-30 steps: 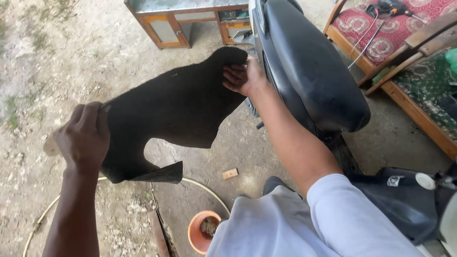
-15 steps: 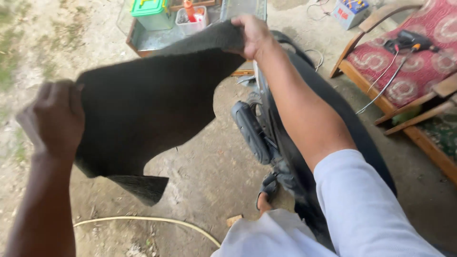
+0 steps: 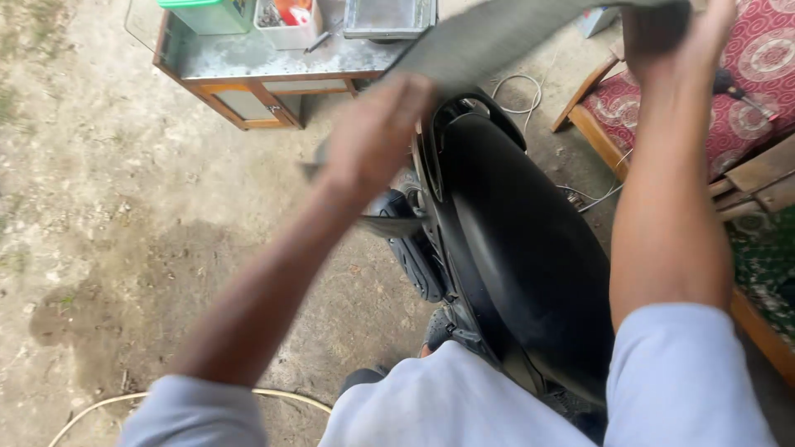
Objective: Repairing and reassembling plastic panels on a motorcycle.
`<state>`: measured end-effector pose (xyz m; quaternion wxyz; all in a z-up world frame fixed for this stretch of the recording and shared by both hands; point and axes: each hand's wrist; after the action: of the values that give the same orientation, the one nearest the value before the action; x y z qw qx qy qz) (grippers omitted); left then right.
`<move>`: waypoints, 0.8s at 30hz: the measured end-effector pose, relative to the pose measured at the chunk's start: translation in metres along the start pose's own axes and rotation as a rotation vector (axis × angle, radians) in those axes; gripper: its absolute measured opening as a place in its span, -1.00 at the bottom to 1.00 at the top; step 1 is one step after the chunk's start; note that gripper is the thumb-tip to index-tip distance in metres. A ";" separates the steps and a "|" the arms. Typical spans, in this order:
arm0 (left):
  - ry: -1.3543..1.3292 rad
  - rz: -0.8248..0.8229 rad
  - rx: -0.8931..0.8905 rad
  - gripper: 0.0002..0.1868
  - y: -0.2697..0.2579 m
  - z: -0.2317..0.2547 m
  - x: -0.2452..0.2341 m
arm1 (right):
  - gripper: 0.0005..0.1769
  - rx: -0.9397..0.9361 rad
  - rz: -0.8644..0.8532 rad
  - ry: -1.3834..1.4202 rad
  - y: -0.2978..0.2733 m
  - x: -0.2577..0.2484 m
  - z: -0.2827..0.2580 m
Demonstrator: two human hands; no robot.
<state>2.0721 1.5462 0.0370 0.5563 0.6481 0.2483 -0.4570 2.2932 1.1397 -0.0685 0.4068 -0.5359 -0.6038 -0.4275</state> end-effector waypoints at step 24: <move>-0.325 -0.615 0.228 -0.65 -0.156 0.106 0.257 | -0.57 -0.030 1.045 -0.771 -0.178 -0.157 0.077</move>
<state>2.0275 1.4378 -0.2597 0.3494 0.5200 0.2875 -0.7245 2.1287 1.1557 -0.2553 0.3079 -0.8796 -0.3603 0.0415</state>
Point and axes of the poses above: each hand's wrist, its own y-axis towards the middle knuckle, its own x-axis out of the palm, z = x × y, and after that the axes turned 10 degrees about y, right-handed
